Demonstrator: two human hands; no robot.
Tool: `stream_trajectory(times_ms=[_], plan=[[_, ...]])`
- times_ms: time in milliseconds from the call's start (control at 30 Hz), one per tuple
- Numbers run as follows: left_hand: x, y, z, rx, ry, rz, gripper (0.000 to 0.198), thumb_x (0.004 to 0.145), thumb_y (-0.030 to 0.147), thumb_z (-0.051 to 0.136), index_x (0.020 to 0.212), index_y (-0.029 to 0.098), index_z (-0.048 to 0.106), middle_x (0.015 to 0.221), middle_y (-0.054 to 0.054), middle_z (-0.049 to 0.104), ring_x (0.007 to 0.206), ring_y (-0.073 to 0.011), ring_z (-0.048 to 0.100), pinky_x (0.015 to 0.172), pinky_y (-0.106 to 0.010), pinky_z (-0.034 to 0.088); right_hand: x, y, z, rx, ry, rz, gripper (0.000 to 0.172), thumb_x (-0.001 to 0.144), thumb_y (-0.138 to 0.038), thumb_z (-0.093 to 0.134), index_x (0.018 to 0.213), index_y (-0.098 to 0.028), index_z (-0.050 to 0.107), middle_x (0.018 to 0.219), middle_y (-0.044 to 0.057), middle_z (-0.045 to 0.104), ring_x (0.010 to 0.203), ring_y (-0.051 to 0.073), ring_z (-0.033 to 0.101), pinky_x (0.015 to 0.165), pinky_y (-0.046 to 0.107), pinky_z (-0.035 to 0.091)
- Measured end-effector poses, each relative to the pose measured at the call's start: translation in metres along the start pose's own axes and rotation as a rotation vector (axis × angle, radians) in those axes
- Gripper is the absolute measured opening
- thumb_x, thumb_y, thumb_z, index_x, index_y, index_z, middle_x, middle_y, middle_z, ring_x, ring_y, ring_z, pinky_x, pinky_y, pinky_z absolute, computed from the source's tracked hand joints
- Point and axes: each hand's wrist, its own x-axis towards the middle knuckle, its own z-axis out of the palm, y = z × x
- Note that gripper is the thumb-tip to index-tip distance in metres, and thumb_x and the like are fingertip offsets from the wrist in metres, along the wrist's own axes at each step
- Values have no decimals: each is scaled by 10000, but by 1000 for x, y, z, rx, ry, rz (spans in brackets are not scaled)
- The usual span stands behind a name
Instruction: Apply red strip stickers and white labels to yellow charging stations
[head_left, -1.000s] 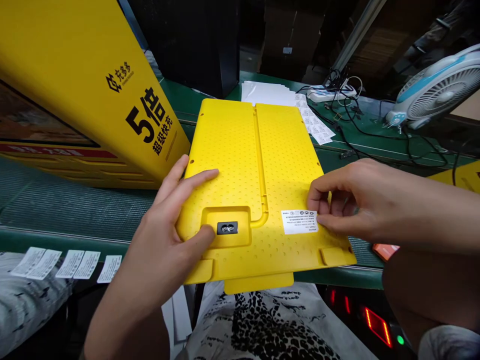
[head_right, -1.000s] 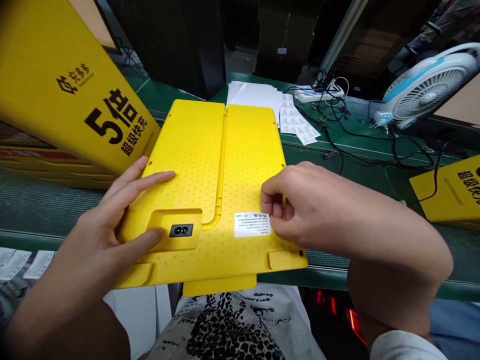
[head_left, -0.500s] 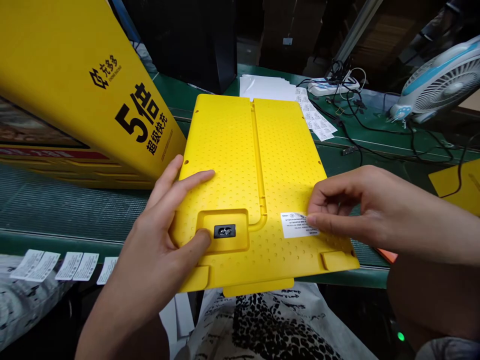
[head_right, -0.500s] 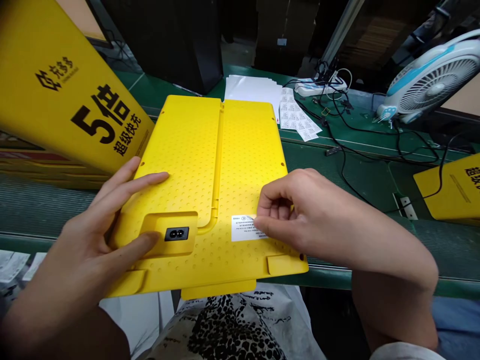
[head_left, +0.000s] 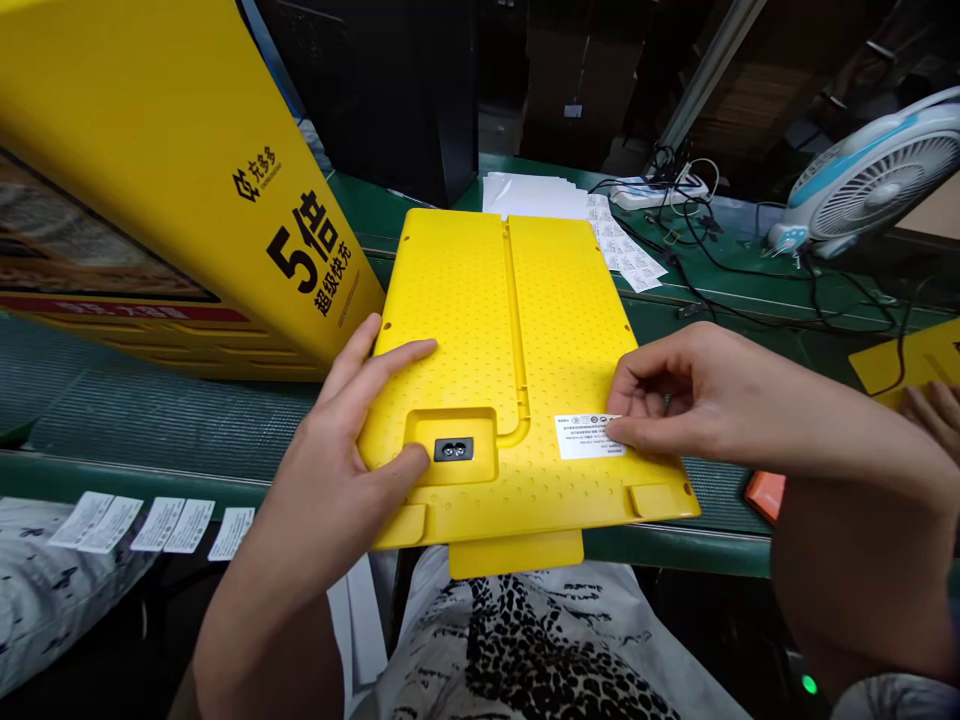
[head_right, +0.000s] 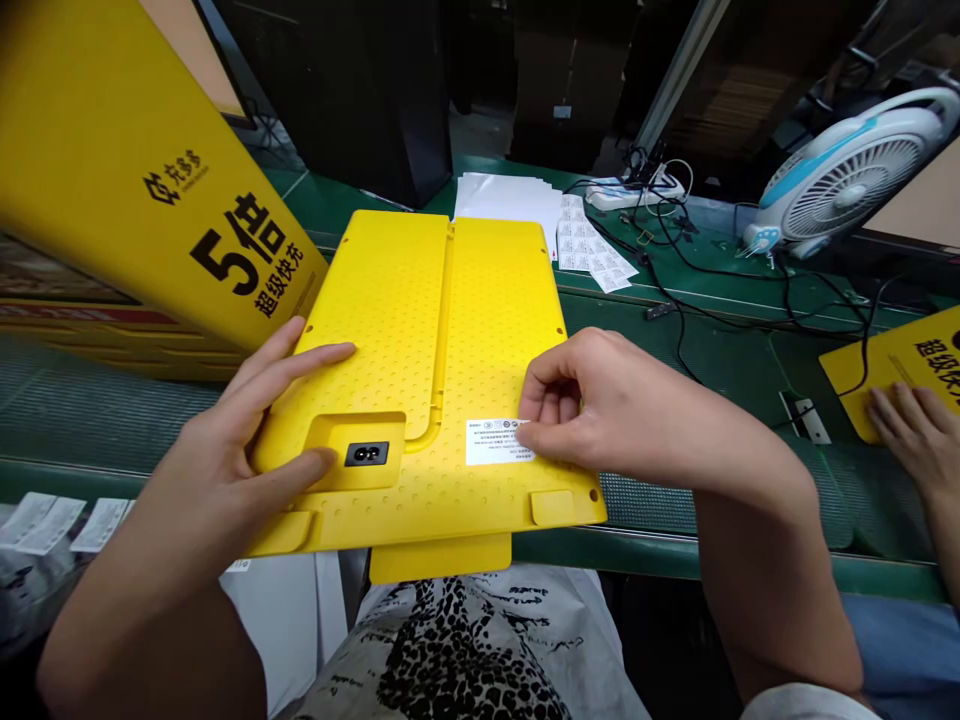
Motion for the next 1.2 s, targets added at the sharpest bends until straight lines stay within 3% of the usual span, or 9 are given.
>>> stream_trajectory(times_ms=[300,500,633,733,833,900,1033,1133,1200], plan=[[2,5,-3,3,-28,-42,620,756,362,602,1375,390,573,1667,108,248,1541,-348,262,1274,-529,280,-3,-6,1,-36,12,2,83,741,-129,671,695,-180,717,567,-9,623,481,93,525,406,194,377],[0,5,-2,40,-17,-22,615,769,288,589,1376,389,564,1671,89,249,1537,-312,285,1265,-538,301,-3,1,10,199,-10,33,88,745,-112,679,689,-173,708,617,4,634,543,94,521,450,178,390],[-2,11,-4,120,-8,-3,593,793,225,567,1379,313,574,1665,15,282,1516,-291,332,1253,-518,326,-15,-2,0,363,32,4,108,712,-201,755,634,-173,687,571,6,594,479,82,487,403,171,341],[-3,21,-5,136,21,105,485,842,181,549,1318,242,626,1627,-33,366,1487,-270,382,1258,-480,317,-27,-12,-11,336,253,-62,142,698,-240,811,646,-181,693,617,17,604,521,100,528,423,177,364],[-8,36,-3,-22,109,183,334,940,214,543,1251,245,661,1504,-23,530,1401,-197,482,1207,-368,382,-29,-20,-9,296,143,-27,145,703,-254,819,667,-173,703,633,19,601,543,97,515,448,179,369],[-12,47,2,-201,56,184,305,959,287,604,1260,298,650,1354,16,639,1244,-142,593,1057,-270,483,-25,-21,-1,328,32,-25,159,738,-262,790,662,-171,685,604,0,568,526,78,468,445,174,341],[-18,63,13,-405,-169,142,233,907,329,718,1139,318,694,1036,78,725,934,-79,661,833,-194,507,-22,-19,15,376,32,-31,157,792,-262,764,708,-178,662,625,-19,558,533,68,468,454,159,355],[-18,67,15,-441,-106,132,45,932,257,677,950,259,719,891,83,716,831,-59,646,767,-177,488,-26,-16,23,431,191,-33,212,761,-309,824,901,-203,707,755,-3,653,561,84,573,473,153,453],[-18,68,15,-466,-14,120,40,921,227,681,911,242,716,861,83,711,797,-55,638,741,-172,484,-29,-13,30,491,401,-40,482,713,-328,875,1152,-244,694,1004,39,729,602,113,662,508,188,546]])
